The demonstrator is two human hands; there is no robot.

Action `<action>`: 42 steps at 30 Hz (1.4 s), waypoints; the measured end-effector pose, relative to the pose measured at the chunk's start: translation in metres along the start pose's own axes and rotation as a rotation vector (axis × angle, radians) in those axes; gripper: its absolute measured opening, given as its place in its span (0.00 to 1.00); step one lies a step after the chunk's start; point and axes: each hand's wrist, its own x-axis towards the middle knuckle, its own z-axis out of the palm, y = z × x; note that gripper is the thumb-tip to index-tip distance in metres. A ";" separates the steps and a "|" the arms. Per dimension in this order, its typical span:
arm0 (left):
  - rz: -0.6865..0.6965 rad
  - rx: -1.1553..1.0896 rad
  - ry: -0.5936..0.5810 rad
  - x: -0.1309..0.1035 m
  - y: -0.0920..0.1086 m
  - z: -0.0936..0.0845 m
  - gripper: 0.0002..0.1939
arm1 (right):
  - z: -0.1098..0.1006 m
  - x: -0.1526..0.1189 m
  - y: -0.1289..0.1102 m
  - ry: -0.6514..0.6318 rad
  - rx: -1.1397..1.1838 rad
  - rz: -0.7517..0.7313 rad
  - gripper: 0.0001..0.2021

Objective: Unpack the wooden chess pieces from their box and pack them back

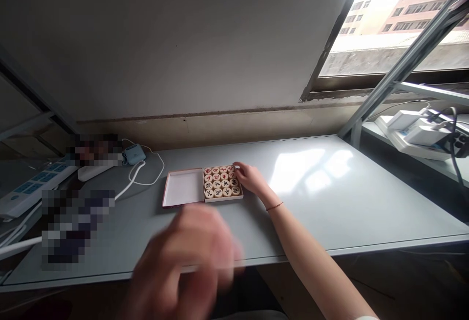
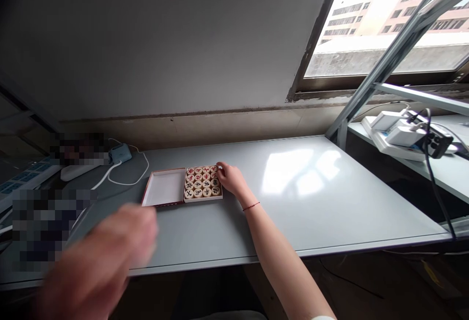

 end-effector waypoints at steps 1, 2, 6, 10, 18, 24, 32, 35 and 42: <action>-0.008 0.009 0.005 0.026 -0.010 0.009 0.14 | 0.000 0.000 0.000 0.000 -0.002 -0.003 0.19; -0.058 0.056 0.020 0.051 -0.023 0.019 0.14 | 0.001 0.000 0.001 -0.002 -0.002 -0.007 0.19; -0.252 0.370 -0.129 0.111 -0.084 0.056 0.15 | 0.002 0.000 -0.001 -0.015 -0.004 -0.029 0.19; -0.363 0.634 -0.318 0.116 -0.112 0.077 0.16 | 0.003 0.001 -0.002 -0.021 -0.019 -0.033 0.19; -0.371 0.732 -0.212 0.108 -0.108 0.095 0.14 | 0.005 0.001 -0.002 -0.004 -0.035 -0.036 0.18; -0.265 0.648 -0.077 0.106 -0.114 0.097 0.14 | 0.007 -0.002 -0.002 0.182 0.014 -0.148 0.16; 0.033 0.039 0.017 0.102 -0.105 0.098 0.14 | 0.007 -0.015 -0.031 0.321 0.360 -0.513 0.10; 0.002 0.008 0.004 0.103 -0.107 0.097 0.12 | 0.006 -0.013 -0.030 0.310 0.400 -0.530 0.09; -0.290 0.396 0.002 0.101 -0.131 0.087 0.11 | -0.005 0.005 0.016 0.480 0.185 -0.267 0.08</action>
